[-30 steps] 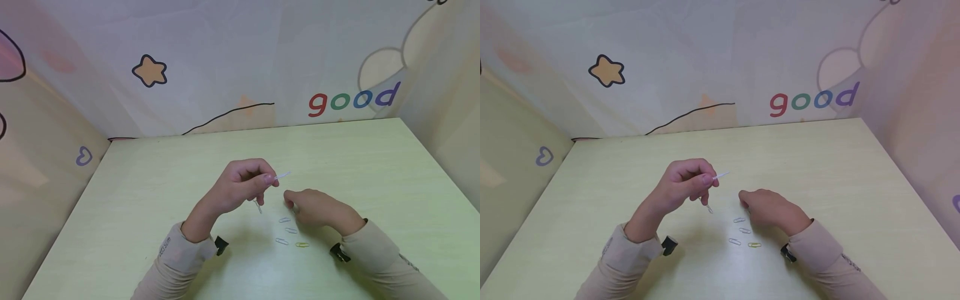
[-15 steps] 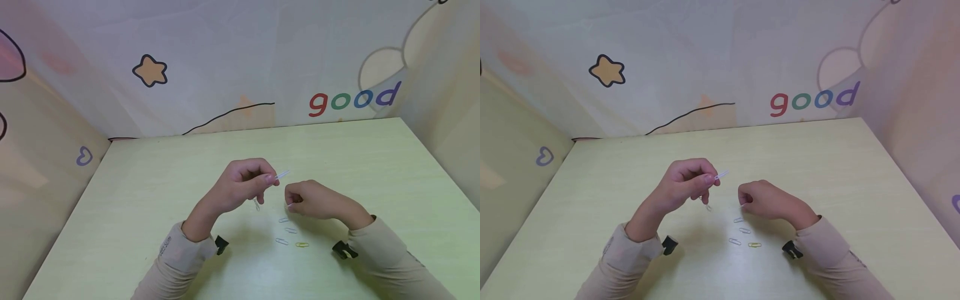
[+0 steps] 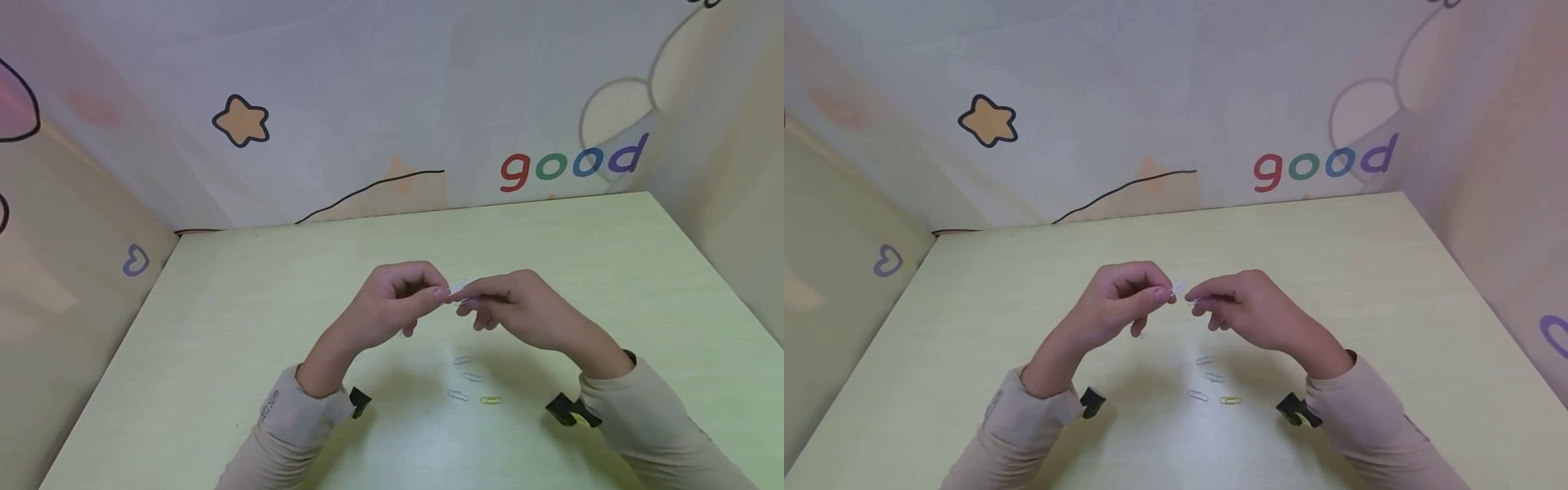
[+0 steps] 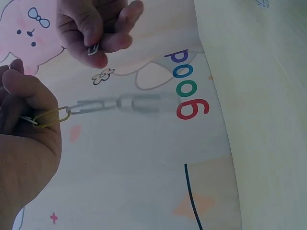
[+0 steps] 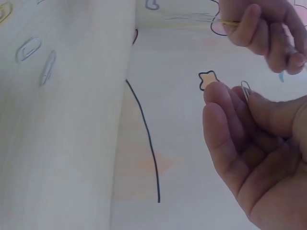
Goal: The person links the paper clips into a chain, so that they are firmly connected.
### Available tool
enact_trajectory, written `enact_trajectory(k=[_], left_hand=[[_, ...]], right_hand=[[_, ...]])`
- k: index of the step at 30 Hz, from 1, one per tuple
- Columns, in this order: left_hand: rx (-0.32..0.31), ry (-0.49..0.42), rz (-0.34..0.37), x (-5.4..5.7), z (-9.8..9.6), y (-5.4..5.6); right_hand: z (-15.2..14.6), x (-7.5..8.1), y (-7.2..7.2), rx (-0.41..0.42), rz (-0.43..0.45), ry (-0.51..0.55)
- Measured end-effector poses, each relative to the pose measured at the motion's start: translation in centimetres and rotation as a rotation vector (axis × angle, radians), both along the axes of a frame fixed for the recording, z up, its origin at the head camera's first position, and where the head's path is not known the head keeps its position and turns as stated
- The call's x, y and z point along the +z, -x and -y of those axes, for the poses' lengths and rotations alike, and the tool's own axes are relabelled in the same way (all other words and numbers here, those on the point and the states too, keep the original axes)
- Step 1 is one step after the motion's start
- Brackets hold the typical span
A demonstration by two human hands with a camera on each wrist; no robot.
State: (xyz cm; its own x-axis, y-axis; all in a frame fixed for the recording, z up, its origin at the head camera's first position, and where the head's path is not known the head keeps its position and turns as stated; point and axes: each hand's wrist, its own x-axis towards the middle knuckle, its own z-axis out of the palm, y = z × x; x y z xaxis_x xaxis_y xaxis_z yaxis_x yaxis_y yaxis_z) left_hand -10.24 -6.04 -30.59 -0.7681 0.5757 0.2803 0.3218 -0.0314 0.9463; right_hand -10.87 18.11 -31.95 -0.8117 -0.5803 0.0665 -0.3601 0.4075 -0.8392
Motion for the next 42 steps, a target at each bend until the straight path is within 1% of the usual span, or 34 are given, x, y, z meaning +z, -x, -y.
enact_trajectory(k=[3,5,8,12,14,19,24,28,31,34,39,42], left_hand=[[0.032,0.026,-0.001,-0.2,0.0,0.0],[0.050,0.046,-0.003,-0.3,0.0,0.0],[0.063,0.067,-0.010,-0.3,-0.1,0.0],[0.073,0.082,-0.017,-0.2,-0.1,-0.1],[0.078,0.089,-0.017,-0.2,-0.1,-0.1],[0.089,0.117,-0.011,-0.2,-0.1,0.0],[0.098,0.142,-0.007,-0.3,-0.1,0.0],[0.095,0.153,0.000,-0.4,-0.2,0.0],[0.083,0.154,0.000,-0.4,-0.2,0.0],[0.070,0.153,-0.006,-0.5,-0.3,-0.1],[0.050,0.153,-0.017,-0.6,-0.5,-0.2],[0.047,0.155,-0.018,-0.6,-0.6,-0.3]], right_hand=[[0.2,0.6,-0.4,-0.032,-0.043,0.037],[0.3,0.9,-0.7,-0.063,-0.055,0.055],[0.4,1.5,-1.2,-0.109,-0.037,0.089],[0.4,2.2,-1.7,-0.150,-0.011,0.165],[0.3,2.4,-1.9,-0.162,-0.015,0.208],[0.2,2.5,-2.1,-0.173,-0.065,0.305],[0.3,2.6,-2.2,-0.188,-0.088,0.365],[0.4,2.6,-2.4,-0.192,-0.082,0.376],[0.7,2.5,-2.6,-0.200,-0.097,0.374],[1.1,2.3,-2.8,-0.206,-0.146,0.355],[1.9,1.8,-3.0,-0.198,-0.265,0.306],[2.1,1.5,-3.1,-0.205,-0.314,0.273]])
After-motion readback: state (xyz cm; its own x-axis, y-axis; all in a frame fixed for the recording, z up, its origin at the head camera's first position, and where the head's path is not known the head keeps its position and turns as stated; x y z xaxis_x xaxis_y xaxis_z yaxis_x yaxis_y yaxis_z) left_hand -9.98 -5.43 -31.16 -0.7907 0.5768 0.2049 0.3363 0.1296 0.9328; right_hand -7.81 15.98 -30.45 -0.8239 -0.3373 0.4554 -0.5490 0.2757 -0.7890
